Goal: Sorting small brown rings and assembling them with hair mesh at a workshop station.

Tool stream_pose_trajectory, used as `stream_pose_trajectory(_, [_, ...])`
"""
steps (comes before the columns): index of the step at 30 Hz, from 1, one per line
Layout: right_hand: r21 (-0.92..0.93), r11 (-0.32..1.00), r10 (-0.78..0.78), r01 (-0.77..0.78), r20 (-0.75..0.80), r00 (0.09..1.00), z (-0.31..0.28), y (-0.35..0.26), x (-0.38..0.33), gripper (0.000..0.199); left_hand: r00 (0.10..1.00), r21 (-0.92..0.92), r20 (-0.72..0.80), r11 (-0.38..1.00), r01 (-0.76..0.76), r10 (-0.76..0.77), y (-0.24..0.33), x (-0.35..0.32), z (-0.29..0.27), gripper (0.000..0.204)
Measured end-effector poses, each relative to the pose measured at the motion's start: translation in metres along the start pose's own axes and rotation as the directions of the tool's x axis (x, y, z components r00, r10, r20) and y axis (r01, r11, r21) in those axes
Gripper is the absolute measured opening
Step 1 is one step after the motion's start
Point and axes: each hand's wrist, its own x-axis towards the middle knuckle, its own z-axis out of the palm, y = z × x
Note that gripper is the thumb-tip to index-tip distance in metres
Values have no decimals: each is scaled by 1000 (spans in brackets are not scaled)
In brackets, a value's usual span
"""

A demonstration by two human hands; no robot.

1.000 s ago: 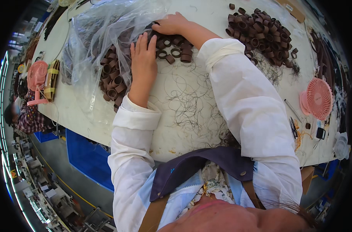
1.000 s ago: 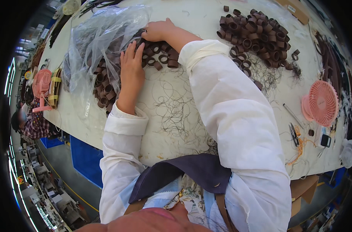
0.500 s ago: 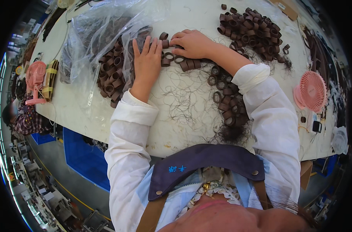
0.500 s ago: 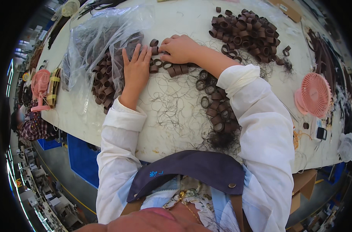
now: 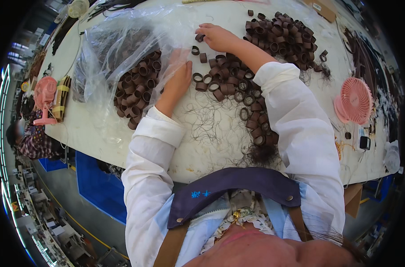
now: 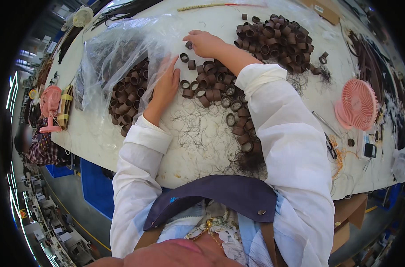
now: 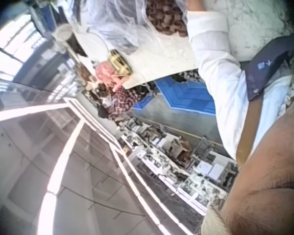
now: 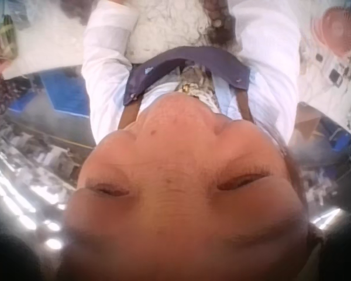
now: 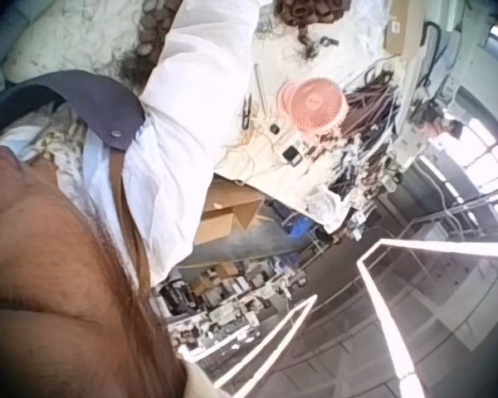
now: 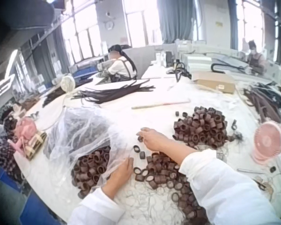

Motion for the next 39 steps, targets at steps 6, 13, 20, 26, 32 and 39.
stream_pose_trajectory(6, [-196, 980, 29, 45, 362, 932, 5, -11, 15, 34, 990, 83, 75, 989, -121, 115, -16, -5, 7, 35])
stream_pose_trajectory(13, [-36, 999, 32, -19, 424, 905, -56, -9, -35, 31, 985, -179, 138, 981, -75, 100, 9, -16, 6, 31])
stream_pose_trajectory(20, [172, 985, -113, 35, 468, 877, -73, -28, -87, 60, 982, -318, -12, 931, -182, 188, 39, -15, 15, 56])
stream_pose_trajectory(26, [-24, 999, 38, -31, 427, 904, -70, -50, -101, 60, 981, -39, 70, 983, -177, 179, 55, -20, 20, 62])
stream_pose_trajectory(32, [-95, 995, 4, 21, 258, 966, -59, -48, -115, 43, 986, 67, 5, 984, -168, 168, 75, -27, 21, 47])
stream_pose_trajectory(39, [46, 998, 44, -54, 202, 978, -83, -44, -118, 27, 989, -51, 39, 989, -138, 140, 77, -24, 21, 24])
